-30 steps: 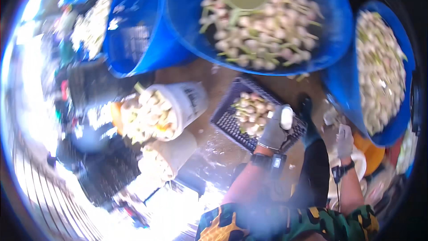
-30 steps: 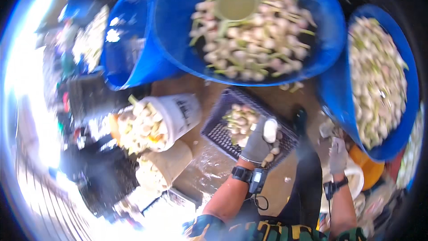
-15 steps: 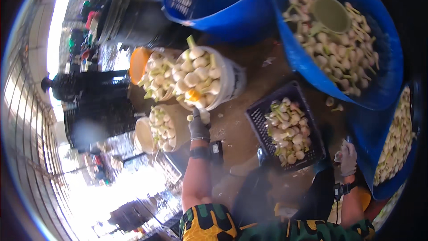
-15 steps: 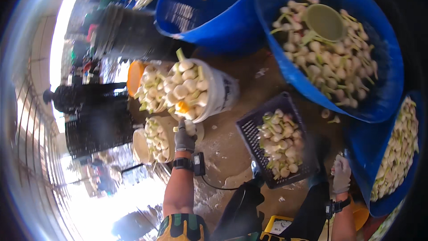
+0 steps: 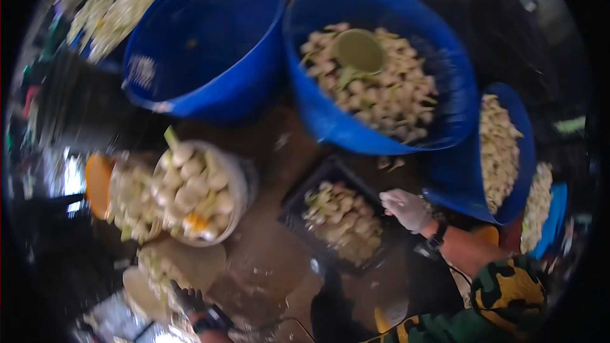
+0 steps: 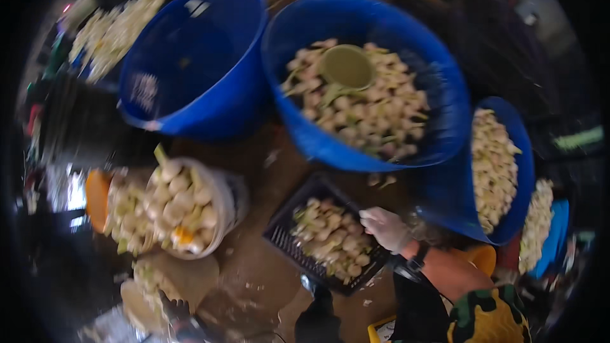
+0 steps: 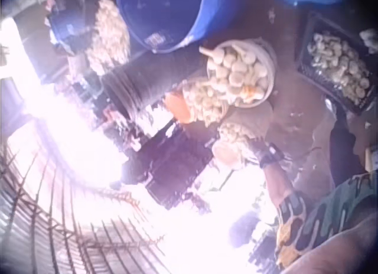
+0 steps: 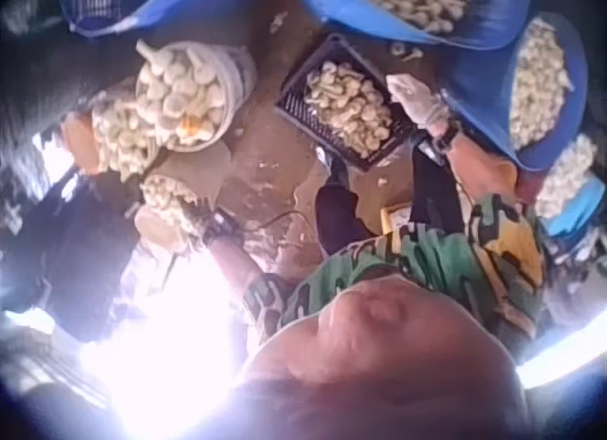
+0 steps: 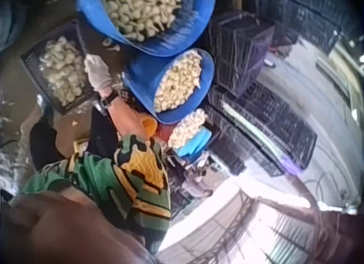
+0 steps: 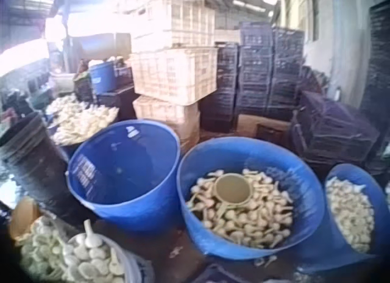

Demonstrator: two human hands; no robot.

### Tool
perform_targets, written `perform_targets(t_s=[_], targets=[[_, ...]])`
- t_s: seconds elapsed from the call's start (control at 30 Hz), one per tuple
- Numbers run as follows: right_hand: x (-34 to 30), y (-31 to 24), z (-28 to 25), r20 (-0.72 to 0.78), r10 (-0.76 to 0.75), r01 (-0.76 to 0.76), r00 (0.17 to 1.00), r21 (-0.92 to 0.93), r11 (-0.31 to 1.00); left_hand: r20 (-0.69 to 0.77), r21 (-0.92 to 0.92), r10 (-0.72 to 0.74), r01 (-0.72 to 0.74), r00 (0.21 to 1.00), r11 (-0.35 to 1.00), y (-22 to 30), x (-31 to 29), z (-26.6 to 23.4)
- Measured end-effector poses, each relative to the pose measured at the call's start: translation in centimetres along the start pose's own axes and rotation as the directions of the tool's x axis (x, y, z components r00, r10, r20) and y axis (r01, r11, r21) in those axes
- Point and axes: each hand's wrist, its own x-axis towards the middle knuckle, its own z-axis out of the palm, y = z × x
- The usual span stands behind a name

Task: The person scoops garlic from a tub with a strainer, peels it by hand, and places it into a crate. They weigh the crate on a scale, transfer the garlic into a mesh bag, and place it into a larger black crate.

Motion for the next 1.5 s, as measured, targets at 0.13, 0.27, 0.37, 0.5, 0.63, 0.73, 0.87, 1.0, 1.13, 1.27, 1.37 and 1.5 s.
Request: perform_targets(t_s=[0.13, 0.27, 0.37, 0.5, 0.63, 0.73, 0.87, 1.0, 1.13, 1.27, 1.37, 1.5], targets=[[5.9, -8.6, -3.3, -0.085, -0.301, 0.312, 0.950, 0.169, 0.935, 0.772, 0.077, 0.430, -0.739, 0.469, 0.669, -1.9, -10.4, 16.9], [16.2, -10.9, -10.7, -0.103, 0.156, -0.098, 0.982, 0.424, 0.900, 0.902, -0.076, 0.327, -0.641, 0.282, 0.764, 0.9, -31.7, 40.4], [24.6, -9.8, -11.5, -0.062, 0.313, -0.224, 0.948, 0.570, 0.791, 0.816, 0.006, 0.451, -0.785, 0.362, 0.620, 1.8, -37.2, 52.3], [33.7, -7.3, -11.1, -0.020, 0.408, -0.250, 0.913, 0.763, 0.596, 0.456, 0.412, 0.736, -0.852, 0.500, 0.324, -0.6, -41.0, 57.0], [41.9, -3.9, -7.7, 0.084, 0.114, -0.101, 0.990, 0.983, 0.155, 0.499, 0.438, 0.768, -0.882, 0.402, 0.177, -1.3, -38.9, 56.7], [45.6, -4.0, -4.3, 0.104, 0.435, -0.126, 0.895, 0.992, 0.022, 0.478, 0.522, 0.701, -0.813, 0.530, 0.259, -0.5, -39.7, 56.3], [46.3, -3.4, -7.9, -0.201, 0.390, 0.016, 0.899, 0.904, 0.427, 0.482, 0.582, 0.660, -0.774, 0.576, 0.250, -0.9, -40.0, 56.5], [42.7, -1.1, -12.6, -0.292, -0.257, 0.044, 0.921, -0.579, 0.814, 0.476, 0.588, 0.681, -0.777, 0.557, 0.224, -0.5, -40.4, 56.4], [36.5, -11.2, -23.2, -0.375, 0.249, -0.345, 0.893, -0.215, 0.914, 0.479, 0.599, 0.673, -0.770, 0.563, 0.218, -0.4, -38.8, 56.1], [35.5, -13.2, -31.9, -0.311, -0.451, 0.001, 0.837, -0.822, 0.570, 0.505, 0.606, 0.646, -0.768, 0.573, 0.208, 0.0, -39.3, 56.3], [34.9, -13.6, -35.0, -0.215, -0.514, -0.080, 0.831, -0.959, 0.271, 0.481, 0.624, 0.620, -0.739, 0.620, 0.254, 0.5, -40.2, 56.2], [33.8, -10.1, -36.1, -0.292, -0.429, -0.132, 0.855, -0.922, 0.365, 0.492, 0.588, 0.649, -0.771, 0.580, 0.244, -0.1, -39.4, 56.0]])
